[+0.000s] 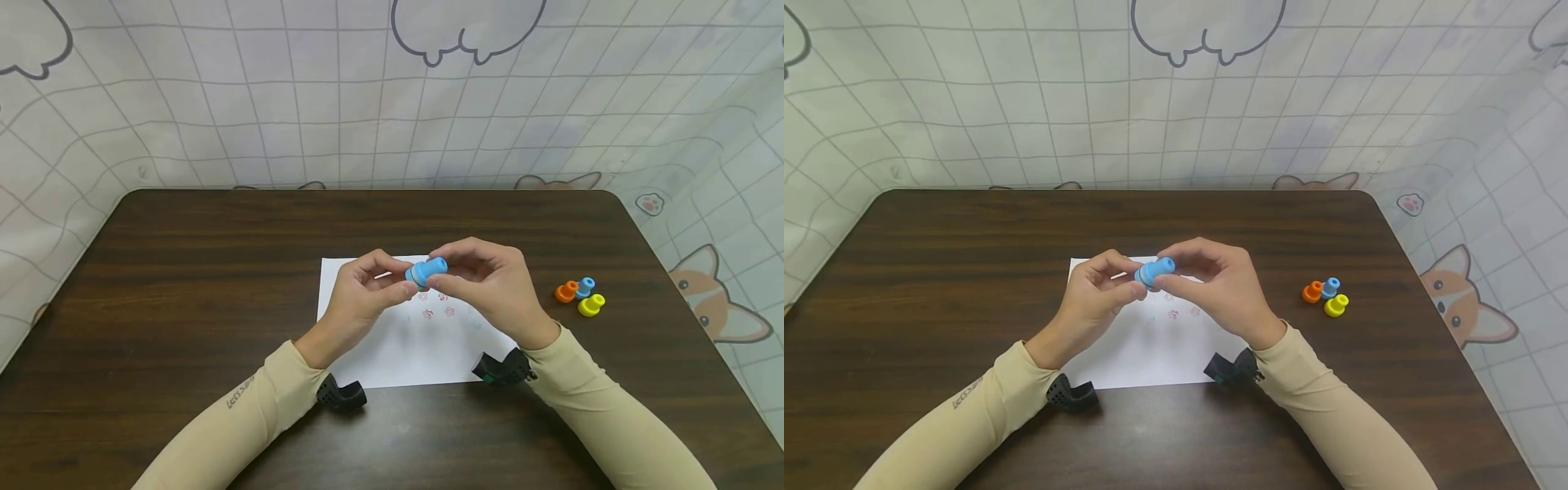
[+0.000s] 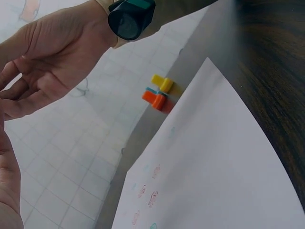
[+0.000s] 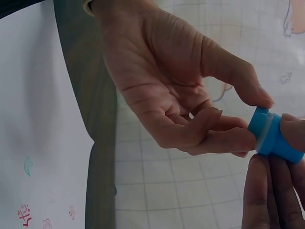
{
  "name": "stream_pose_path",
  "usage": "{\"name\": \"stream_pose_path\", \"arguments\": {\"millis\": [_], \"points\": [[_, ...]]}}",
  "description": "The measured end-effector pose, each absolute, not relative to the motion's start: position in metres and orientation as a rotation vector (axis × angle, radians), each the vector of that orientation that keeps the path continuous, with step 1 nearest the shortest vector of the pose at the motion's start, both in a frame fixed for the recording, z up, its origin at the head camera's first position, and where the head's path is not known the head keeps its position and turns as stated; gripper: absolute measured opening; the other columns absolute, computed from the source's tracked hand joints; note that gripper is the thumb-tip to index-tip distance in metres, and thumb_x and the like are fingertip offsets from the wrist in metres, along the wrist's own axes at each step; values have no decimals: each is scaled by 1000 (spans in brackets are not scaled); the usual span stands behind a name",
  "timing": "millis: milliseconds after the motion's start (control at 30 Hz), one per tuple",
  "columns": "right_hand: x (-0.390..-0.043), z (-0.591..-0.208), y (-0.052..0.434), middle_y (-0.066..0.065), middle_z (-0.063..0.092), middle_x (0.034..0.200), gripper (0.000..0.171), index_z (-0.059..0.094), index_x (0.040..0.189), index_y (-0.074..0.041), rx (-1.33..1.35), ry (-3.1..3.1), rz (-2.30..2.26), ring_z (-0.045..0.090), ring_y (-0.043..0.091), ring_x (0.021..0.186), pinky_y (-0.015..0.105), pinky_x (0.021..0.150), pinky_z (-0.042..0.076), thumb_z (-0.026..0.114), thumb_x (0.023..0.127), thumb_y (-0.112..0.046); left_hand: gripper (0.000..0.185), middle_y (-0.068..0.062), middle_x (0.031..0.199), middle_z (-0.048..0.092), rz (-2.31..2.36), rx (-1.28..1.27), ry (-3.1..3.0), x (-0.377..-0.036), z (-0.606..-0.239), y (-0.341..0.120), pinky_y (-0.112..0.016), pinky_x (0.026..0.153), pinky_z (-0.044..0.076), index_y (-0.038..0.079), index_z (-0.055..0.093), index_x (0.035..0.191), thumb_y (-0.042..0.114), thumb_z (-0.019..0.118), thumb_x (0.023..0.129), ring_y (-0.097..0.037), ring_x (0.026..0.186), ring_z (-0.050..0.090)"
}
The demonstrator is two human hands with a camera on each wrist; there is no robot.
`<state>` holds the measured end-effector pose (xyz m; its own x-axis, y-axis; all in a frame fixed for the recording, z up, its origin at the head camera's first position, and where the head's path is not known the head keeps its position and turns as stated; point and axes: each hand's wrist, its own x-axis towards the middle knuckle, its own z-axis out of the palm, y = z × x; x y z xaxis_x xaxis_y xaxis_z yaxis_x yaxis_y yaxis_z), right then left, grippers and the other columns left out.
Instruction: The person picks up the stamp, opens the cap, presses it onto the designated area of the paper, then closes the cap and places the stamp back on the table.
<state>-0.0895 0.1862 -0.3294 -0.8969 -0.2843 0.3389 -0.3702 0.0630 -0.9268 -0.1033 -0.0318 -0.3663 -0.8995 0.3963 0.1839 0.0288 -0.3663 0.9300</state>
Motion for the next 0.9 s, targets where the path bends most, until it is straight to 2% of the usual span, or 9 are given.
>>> {"name": "stream_pose_path", "arguments": {"millis": [167, 633, 900], "points": [[-90, -331, 186, -4, 76, 104, 28, 71, 113, 6, 712, -2243, 2032, 78, 17, 89, 32, 83, 66, 79, 87, 3, 25, 3, 105, 73, 2337, 550, 1638, -103, -367, -32, -24, 86, 63, 20, 72, 97, -3, 75, 88, -11, 89, 77], [-91, -334, 185, -4, 76, 105, 28, 71, 114, 6, 695, -2260, 2045, 78, 16, 91, 33, 86, 65, 80, 87, 1, 22, 2, 105, 73, 2329, 532, 1638, -104, -367, -33, -24, 86, 63, 20, 72, 96, 1, 78, 88, -10, 89, 77], [-91, -335, 185, -3, 76, 106, 29, 70, 114, 6, 680, -2261, 2075, 78, 16, 92, 32, 88, 65, 80, 87, 1, 21, 1, 105, 72, 2311, 520, 1673, -105, -368, -34, -27, 91, 63, 19, 73, 96, 1, 78, 88, -11, 91, 77]]}}
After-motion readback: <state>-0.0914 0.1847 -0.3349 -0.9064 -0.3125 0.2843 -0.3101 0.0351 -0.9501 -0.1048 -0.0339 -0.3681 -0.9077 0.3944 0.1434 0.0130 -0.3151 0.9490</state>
